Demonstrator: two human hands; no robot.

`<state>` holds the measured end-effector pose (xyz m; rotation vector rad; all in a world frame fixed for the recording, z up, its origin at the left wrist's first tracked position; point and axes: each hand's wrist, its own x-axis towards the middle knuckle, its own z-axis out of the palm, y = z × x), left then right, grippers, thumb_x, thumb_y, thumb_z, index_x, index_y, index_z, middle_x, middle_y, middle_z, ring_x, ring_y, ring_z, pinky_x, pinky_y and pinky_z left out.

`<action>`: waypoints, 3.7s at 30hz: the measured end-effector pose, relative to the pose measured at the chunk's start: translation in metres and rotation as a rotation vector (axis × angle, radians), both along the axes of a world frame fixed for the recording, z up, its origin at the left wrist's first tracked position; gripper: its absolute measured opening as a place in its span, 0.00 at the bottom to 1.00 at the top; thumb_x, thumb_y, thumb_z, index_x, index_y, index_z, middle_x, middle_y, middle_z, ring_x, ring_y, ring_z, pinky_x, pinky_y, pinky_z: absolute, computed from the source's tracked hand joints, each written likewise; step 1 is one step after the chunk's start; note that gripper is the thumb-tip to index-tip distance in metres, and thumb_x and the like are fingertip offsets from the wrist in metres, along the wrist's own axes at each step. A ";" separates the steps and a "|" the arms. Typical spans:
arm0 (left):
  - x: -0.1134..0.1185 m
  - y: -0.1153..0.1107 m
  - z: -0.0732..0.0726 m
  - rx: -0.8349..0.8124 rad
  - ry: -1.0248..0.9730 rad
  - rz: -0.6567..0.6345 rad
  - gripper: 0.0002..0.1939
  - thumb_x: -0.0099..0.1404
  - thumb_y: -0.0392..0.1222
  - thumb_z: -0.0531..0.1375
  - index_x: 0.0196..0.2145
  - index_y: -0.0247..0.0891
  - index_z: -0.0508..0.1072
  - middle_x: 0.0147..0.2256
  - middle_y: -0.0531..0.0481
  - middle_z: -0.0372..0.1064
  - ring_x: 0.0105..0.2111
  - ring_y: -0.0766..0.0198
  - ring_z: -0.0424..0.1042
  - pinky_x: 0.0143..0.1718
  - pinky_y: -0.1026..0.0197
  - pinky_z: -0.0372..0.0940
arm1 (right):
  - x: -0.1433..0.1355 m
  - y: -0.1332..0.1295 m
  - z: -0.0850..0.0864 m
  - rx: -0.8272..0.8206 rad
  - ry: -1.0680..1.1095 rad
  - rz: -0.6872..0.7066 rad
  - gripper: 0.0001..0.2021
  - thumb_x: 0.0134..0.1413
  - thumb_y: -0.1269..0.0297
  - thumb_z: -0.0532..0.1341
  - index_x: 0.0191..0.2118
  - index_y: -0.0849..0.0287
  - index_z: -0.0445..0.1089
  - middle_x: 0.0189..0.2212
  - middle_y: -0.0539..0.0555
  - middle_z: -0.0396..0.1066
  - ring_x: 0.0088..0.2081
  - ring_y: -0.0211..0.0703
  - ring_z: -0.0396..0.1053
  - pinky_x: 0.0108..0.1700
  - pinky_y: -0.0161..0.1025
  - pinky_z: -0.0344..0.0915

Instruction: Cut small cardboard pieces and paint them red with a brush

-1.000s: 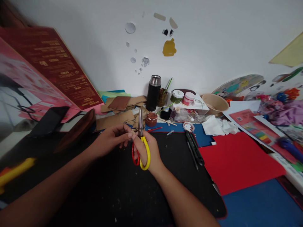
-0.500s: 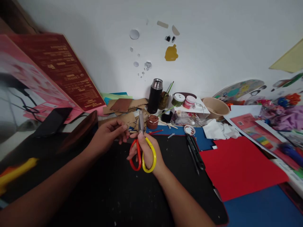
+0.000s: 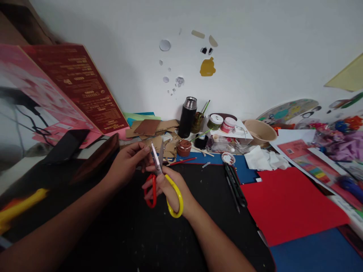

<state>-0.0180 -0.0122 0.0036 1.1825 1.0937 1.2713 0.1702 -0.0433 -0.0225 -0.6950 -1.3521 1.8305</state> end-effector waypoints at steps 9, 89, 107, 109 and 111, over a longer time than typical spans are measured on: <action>0.000 -0.005 0.005 0.075 0.119 0.025 0.18 0.67 0.56 0.66 0.30 0.39 0.69 0.22 0.54 0.72 0.20 0.68 0.69 0.24 0.65 0.65 | -0.003 0.000 0.002 0.078 -0.121 -0.210 0.26 0.67 0.38 0.60 0.47 0.60 0.72 0.23 0.47 0.69 0.17 0.36 0.66 0.20 0.32 0.63; 0.000 -0.003 -0.001 0.004 -0.067 -0.158 0.14 0.67 0.46 0.66 0.30 0.39 0.68 0.21 0.54 0.74 0.19 0.68 0.73 0.21 0.68 0.66 | -0.006 -0.005 0.001 0.104 -0.312 -0.144 0.21 0.66 0.42 0.62 0.35 0.57 0.67 0.19 0.42 0.64 0.14 0.31 0.60 0.15 0.27 0.55; 0.000 -0.002 0.002 0.014 -0.036 -0.102 0.15 0.64 0.48 0.67 0.29 0.39 0.67 0.20 0.56 0.71 0.18 0.67 0.71 0.21 0.67 0.65 | -0.005 -0.002 -0.005 0.067 -0.256 -0.140 0.26 0.64 0.35 0.61 0.37 0.57 0.69 0.18 0.44 0.67 0.14 0.34 0.65 0.15 0.28 0.59; -0.001 -0.002 0.003 0.019 -0.038 -0.099 0.15 0.64 0.48 0.67 0.28 0.39 0.68 0.20 0.56 0.71 0.18 0.67 0.71 0.21 0.67 0.65 | -0.005 -0.001 -0.007 0.052 -0.241 -0.100 0.27 0.64 0.34 0.61 0.41 0.58 0.70 0.20 0.46 0.70 0.17 0.37 0.70 0.18 0.30 0.63; -0.002 -0.002 0.003 0.024 -0.041 -0.098 0.15 0.65 0.48 0.66 0.28 0.39 0.68 0.20 0.55 0.71 0.18 0.67 0.71 0.21 0.66 0.66 | -0.005 -0.001 -0.010 0.038 -0.220 -0.069 0.29 0.62 0.33 0.62 0.45 0.59 0.71 0.21 0.48 0.73 0.20 0.39 0.74 0.22 0.31 0.66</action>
